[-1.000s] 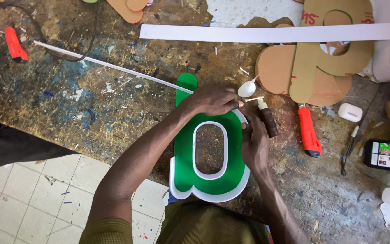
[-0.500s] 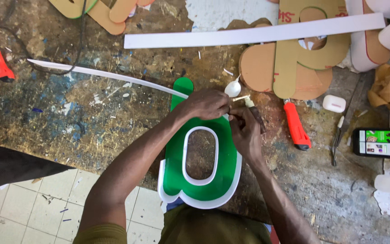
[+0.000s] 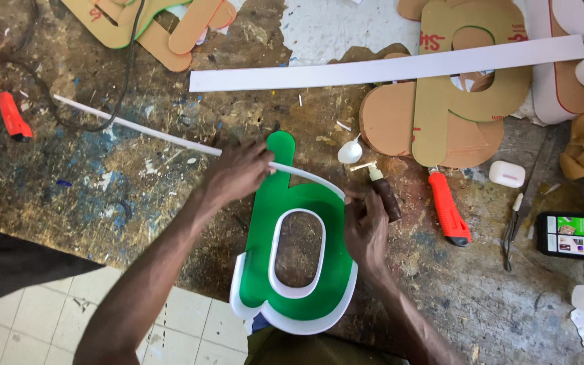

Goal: The person applies glue to the edges of a green letter-shaped object and presses a white strip along its perimeter. They then use a utility knife to trim excess material and a stapler to secure the strip in place.

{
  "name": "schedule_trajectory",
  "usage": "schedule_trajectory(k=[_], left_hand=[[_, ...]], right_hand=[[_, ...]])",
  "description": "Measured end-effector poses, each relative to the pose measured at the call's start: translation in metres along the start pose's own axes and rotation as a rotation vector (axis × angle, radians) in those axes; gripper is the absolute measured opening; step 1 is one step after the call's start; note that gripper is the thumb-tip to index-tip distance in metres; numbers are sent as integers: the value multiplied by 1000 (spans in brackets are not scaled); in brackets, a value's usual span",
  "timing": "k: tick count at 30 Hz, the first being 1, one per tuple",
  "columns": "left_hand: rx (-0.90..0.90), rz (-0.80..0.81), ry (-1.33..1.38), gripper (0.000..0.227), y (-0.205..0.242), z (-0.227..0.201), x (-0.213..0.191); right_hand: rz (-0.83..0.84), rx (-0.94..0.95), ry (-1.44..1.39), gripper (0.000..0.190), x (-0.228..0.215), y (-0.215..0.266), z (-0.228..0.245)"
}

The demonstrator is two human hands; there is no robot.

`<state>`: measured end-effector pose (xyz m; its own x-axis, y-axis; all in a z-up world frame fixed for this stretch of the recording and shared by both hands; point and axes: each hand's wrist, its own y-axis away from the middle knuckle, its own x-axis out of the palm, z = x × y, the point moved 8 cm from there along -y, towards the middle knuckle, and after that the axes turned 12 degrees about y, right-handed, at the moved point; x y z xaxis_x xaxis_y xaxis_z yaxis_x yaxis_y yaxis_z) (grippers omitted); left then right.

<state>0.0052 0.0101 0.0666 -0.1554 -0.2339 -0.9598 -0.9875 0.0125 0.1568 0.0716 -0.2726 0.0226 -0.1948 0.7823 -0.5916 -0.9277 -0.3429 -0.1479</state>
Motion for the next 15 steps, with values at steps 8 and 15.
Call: schedule_trajectory(k=[8,15], left_hand=[[258,-131,17,20,-40,-20,45],[371,-151,2,23,-55,-56,51]], right_hand=[[-240,-52,-78,21,-11,35,20],[-276,18,-110,25,-1,47,-1]])
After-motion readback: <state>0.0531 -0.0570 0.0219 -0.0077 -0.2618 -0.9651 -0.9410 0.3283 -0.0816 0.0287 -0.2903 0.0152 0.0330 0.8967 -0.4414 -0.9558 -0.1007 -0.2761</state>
